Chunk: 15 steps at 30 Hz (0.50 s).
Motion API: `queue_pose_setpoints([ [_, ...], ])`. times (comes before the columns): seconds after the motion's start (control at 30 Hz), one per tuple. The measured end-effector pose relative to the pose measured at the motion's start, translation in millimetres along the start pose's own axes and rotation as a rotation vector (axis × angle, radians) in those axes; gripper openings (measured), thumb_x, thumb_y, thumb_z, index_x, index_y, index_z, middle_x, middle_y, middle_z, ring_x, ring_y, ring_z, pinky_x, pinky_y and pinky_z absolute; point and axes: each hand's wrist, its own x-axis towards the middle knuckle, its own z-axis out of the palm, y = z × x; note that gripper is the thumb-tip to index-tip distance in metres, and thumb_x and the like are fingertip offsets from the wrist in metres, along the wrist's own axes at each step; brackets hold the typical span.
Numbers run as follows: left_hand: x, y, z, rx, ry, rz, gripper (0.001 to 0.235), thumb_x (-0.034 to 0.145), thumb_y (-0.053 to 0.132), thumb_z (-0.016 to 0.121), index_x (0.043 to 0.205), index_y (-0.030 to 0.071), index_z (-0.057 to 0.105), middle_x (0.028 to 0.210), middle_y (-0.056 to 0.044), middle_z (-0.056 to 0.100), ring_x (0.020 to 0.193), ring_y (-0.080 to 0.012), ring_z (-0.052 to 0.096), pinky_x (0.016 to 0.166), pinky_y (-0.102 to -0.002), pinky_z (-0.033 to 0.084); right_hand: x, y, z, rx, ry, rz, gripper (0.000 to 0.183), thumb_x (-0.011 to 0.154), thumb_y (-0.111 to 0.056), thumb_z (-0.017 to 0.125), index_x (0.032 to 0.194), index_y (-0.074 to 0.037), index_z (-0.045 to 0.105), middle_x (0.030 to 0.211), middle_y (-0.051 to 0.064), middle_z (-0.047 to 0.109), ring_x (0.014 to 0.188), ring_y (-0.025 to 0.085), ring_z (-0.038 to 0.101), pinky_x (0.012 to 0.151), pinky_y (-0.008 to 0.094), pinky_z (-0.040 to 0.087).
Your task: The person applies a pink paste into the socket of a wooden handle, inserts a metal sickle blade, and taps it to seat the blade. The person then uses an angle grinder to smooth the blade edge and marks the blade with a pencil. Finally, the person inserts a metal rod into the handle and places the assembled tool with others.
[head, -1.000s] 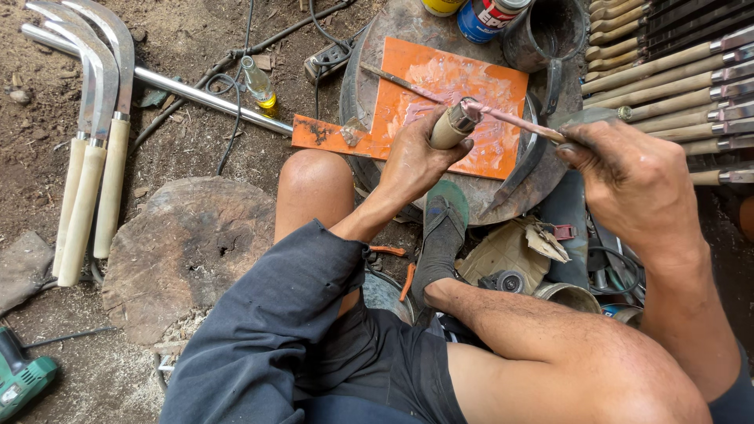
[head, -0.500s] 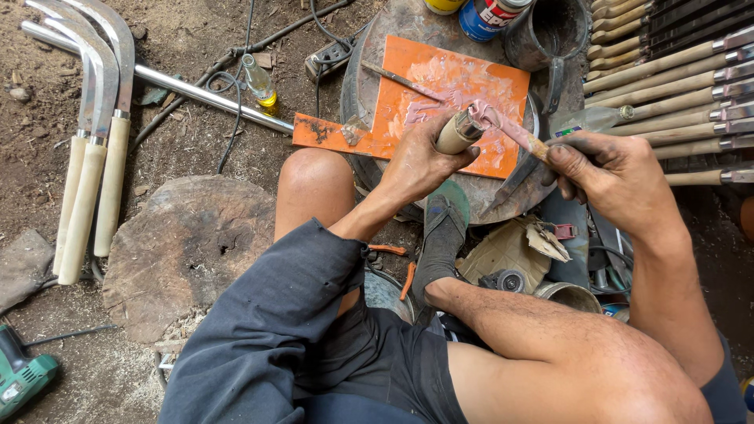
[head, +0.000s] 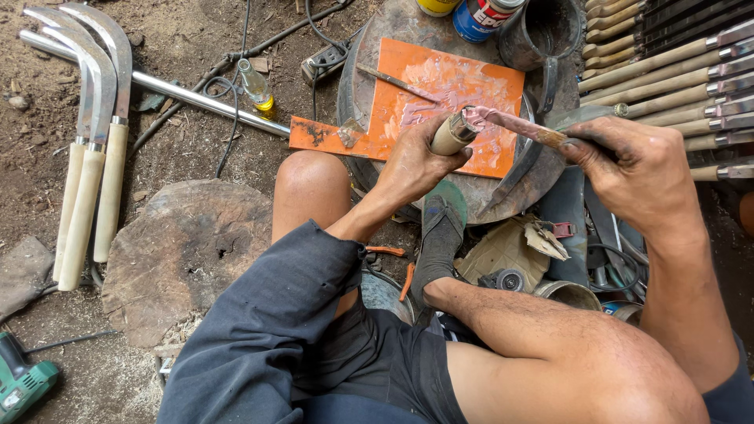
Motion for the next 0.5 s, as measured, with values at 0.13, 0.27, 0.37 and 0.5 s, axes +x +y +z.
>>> queue_pose_setpoints([
  [0.13,-0.4,2.5,-0.1,0.021,0.024,-0.001,0.047,0.086,0.022,0.08,0.127,0.006,0.065,0.101,-0.01,0.073,0.09,-0.0174,0.069,0.082,-0.035,0.057,0.1,-16.2,4.9,-0.137,0.045,-0.024,0.018,0.102,-0.013,0.083,0.112,-0.001,0.074,0.094,0.012,0.071,0.08,0.023,0.066,0.071,0.034,0.051],
  [0.27,0.3,1.5,-0.7,0.017,0.075,-0.022,0.049,0.085,0.023,0.079,0.128,0.006,0.065,0.099,-0.01,0.074,0.089,-0.0172,0.071,0.08,-0.034,0.058,2.2,-30.2,15.9,-0.149,0.145,-0.119,0.023,0.093,-0.01,0.084,0.109,0.0,0.069,0.107,0.014,0.07,0.095,0.032,0.064,0.083,0.041,0.052],
  [0.37,-0.6,-0.4,-2.3,0.041,0.109,0.065,0.046,0.087,0.023,0.079,0.127,0.005,0.065,0.101,-0.011,0.074,0.091,-0.0176,0.071,0.083,-0.034,0.058,5.5,-36.5,17.8,-0.156,0.166,-0.11,0.026,0.091,-0.01,0.085,0.109,-0.001,0.069,0.11,0.013,0.069,0.102,0.033,0.061,0.088,0.045,0.051],
  [0.5,0.3,2.3,-2.6,0.067,0.129,0.075,0.041,0.089,0.022,0.079,0.124,0.005,0.067,0.1,-0.01,0.075,0.09,-0.0167,0.072,0.082,-0.034,0.057,5.6,-35.0,15.0,-0.268,0.174,-0.16,0.023,0.092,-0.008,0.085,0.108,-0.003,0.07,0.104,0.013,0.067,0.1,0.032,0.057,0.084,0.043,0.049],
])
